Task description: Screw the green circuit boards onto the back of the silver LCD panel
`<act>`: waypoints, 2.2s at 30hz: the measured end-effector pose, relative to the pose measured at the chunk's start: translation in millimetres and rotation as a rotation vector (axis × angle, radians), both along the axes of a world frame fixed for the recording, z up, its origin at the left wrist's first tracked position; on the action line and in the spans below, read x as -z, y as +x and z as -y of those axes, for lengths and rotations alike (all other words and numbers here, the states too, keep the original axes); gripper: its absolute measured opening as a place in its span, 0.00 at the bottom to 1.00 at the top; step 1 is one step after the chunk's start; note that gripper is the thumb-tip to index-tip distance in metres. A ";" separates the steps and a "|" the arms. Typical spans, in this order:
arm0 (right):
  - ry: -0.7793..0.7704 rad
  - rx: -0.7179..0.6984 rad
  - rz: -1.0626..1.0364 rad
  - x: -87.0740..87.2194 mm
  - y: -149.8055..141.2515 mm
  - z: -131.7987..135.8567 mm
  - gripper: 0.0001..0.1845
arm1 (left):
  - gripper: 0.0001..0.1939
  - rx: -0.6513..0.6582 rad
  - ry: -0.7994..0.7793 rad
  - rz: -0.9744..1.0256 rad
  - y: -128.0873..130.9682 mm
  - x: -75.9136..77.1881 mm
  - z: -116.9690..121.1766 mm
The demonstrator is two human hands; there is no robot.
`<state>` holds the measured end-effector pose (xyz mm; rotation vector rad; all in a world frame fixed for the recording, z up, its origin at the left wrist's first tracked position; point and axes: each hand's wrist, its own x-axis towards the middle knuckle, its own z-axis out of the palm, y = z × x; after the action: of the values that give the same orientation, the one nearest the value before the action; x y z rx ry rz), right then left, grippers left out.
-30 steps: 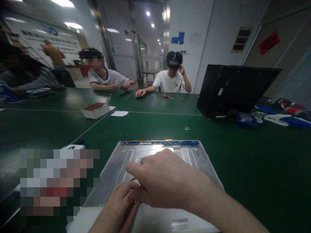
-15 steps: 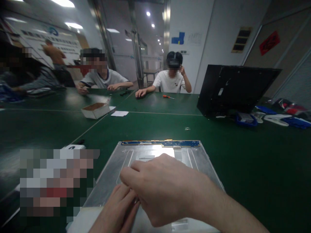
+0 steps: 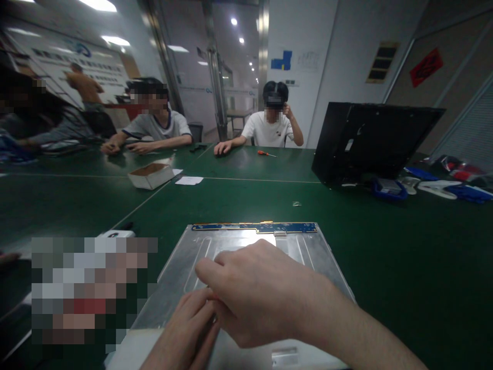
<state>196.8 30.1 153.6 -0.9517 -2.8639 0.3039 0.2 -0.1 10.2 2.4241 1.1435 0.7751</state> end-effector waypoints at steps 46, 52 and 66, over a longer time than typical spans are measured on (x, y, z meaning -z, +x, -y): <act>0.030 0.006 0.012 1.7 1.3 -1.0 0.05 | 0.10 0.020 0.021 -0.008 3.0 2.2 0.1; 0.026 -0.012 0.000 2.1 -0.2 -2.4 0.07 | 0.13 0.004 0.063 -0.018 4.2 3.7 -1.7; 0.020 -0.035 -0.003 2.5 -0.4 -1.8 0.08 | 0.14 0.017 0.062 -0.042 2.4 10.3 -1.9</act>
<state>196.4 31.9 151.1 -0.8972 -2.8783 0.2784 2.6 1.9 -0.1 2.5091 1.1289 0.7692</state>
